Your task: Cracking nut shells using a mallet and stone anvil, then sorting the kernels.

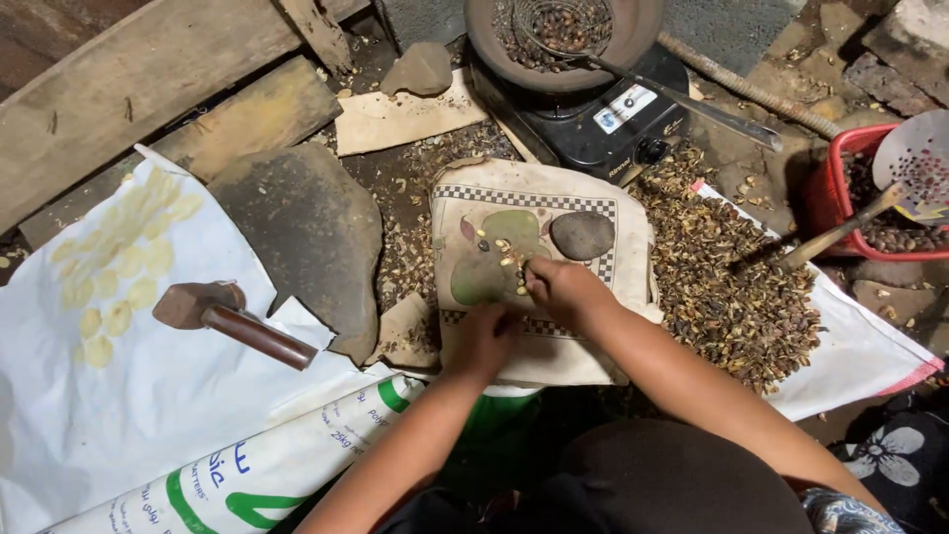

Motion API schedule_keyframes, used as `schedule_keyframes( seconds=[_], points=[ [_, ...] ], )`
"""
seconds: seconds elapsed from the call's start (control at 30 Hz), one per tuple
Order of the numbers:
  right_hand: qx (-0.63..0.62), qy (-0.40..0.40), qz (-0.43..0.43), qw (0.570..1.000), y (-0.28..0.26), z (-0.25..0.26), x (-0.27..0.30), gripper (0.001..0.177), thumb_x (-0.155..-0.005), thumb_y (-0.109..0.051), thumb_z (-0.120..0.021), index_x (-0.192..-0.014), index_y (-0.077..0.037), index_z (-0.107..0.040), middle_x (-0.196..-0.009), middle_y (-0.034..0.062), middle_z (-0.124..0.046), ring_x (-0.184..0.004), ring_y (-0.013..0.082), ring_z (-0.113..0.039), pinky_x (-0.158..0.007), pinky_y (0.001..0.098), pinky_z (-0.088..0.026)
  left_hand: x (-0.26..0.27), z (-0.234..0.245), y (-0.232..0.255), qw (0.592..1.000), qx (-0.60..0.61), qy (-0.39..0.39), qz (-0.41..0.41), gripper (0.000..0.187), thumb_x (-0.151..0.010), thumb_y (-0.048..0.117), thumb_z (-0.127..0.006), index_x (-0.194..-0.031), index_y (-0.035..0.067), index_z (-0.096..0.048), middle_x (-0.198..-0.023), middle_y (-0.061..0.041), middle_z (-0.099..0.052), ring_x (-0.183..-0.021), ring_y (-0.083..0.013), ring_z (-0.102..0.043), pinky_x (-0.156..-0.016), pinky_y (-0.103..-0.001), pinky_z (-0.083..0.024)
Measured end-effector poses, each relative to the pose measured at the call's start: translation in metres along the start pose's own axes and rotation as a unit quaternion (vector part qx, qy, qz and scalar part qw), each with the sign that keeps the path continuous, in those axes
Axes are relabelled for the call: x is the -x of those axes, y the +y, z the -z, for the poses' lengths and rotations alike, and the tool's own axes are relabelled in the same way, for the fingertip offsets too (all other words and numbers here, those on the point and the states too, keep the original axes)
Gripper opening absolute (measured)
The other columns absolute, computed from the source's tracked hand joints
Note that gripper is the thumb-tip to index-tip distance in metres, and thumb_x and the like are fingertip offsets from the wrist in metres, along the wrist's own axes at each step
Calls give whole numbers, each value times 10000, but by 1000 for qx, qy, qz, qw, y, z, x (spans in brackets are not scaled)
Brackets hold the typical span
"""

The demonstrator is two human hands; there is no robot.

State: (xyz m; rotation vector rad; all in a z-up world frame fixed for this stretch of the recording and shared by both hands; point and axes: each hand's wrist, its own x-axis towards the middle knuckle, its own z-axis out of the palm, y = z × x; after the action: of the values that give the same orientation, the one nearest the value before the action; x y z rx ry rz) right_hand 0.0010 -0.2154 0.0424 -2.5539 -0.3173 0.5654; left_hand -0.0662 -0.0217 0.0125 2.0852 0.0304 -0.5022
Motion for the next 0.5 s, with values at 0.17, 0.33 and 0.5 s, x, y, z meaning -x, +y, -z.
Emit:
schedule_keyframes(
  seconds=[0.17,0.33,0.5],
  points=[
    [15,-22,-53,998,-1,6,17,113,-939,-386,-638,-987,-285,-650,-1027,49,-681,-971,353,-704,-884,484,-593,-5,-11,25,979,-164,24,-121,233,-890,120,-697,-1115,137,-755,-1103,-134,-680,-1058,-368,-691,-902,-425,-596],
    [-118,33,-60,991,18,1,13,128,-908,-356,-638,-961,-240,-653,-900,99,-703,-924,357,-708,-821,513,-576,-3,-7,30,987,-147,-19,-54,272,-890,137,-680,-1153,68,-684,-1103,-195,-673,-1068,-419,-686,-897,-505,-589],
    [-190,8,-46,981,6,18,-4,137,-889,-260,-602,-1016,-231,-648,-971,131,-702,-1004,376,-703,-846,509,-562,0,-3,29,998,-61,3,-4,302,-924,221,-679,-1165,41,-649,-1087,-239,-691,-1066,-457,-687,-882,-545,-572]
  ],
)
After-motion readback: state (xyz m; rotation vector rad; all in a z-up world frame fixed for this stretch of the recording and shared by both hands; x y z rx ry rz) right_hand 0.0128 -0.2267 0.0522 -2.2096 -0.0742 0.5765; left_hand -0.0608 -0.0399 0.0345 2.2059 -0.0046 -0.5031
